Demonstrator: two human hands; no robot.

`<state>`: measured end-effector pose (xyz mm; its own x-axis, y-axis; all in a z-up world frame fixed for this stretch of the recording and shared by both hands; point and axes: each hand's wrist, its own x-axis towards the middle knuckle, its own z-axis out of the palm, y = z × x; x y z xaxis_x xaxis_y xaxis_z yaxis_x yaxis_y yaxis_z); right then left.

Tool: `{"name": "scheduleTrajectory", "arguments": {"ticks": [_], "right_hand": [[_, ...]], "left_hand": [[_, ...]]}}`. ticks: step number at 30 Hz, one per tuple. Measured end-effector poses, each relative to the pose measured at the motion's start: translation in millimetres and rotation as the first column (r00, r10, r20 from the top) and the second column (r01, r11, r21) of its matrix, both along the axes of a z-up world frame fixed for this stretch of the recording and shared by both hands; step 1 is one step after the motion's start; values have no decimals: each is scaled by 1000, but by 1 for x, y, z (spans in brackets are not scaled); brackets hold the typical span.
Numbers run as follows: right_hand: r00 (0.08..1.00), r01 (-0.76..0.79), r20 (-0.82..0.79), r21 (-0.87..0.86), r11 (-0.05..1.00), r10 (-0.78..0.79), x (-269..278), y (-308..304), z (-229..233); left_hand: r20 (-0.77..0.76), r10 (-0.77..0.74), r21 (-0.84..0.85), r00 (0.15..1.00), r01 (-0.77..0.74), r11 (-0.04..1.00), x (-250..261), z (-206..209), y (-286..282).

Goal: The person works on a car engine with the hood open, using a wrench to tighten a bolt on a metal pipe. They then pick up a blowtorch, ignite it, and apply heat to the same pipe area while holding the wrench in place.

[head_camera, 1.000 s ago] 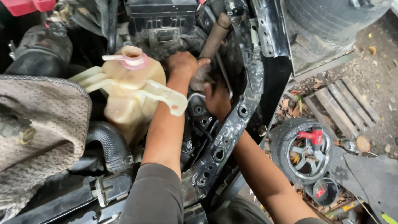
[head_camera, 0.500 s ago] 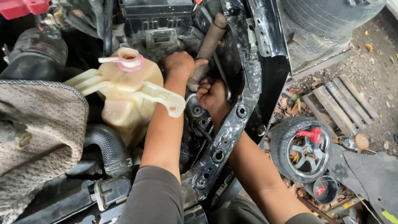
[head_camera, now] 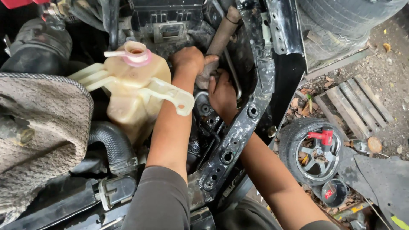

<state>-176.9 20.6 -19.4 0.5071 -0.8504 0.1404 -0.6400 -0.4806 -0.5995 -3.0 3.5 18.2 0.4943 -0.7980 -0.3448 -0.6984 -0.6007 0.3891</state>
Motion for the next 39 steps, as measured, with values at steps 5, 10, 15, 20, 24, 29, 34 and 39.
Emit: {"name": "scheduleTrajectory", "arguments": {"ticks": [5, 10, 15, 20, 24, 29, 34, 39], "right_hand": [[982, 90, 175, -76, 993, -76, 1, -28, -75], [930, 126, 280, 363, 923, -238, 2, -37, -63], [937, 52, 334, 139, 989, -96, -12, -15, -22], [997, -76, -1, -166, 983, 77, -1, 14, 39], [998, 35, -57, 101, 994, -29, 8, 2, 26], [873, 65, 454, 248, 967, -175, 12, -18, -49], [565, -152, 395, 913, 379, -725, 24, -20, -21], [484, -327, 342, 925, 196, -805, 21, -30, -42]], "left_hand": [[-30, -2, -7, 1000, 2, 1000, -1, -1, 2], [-23, -8, -28, 1000, 8, 1000, 4, -7, -1], [-18, -8, -56, 1000, 7, 998, 4, 0, -3], [-45, 3, -30, 999, -5, 1000, 1, -1, 2], [-43, 20, -46, 999, -22, 999, 1, -1, 3], [-23, -5, -56, 1000, 3, 998, 3, -9, 3], [-34, -4, -41, 999, 3, 999, 4, 3, 3], [-34, -9, -24, 999, 8, 1000, 6, 1, 3]]}}
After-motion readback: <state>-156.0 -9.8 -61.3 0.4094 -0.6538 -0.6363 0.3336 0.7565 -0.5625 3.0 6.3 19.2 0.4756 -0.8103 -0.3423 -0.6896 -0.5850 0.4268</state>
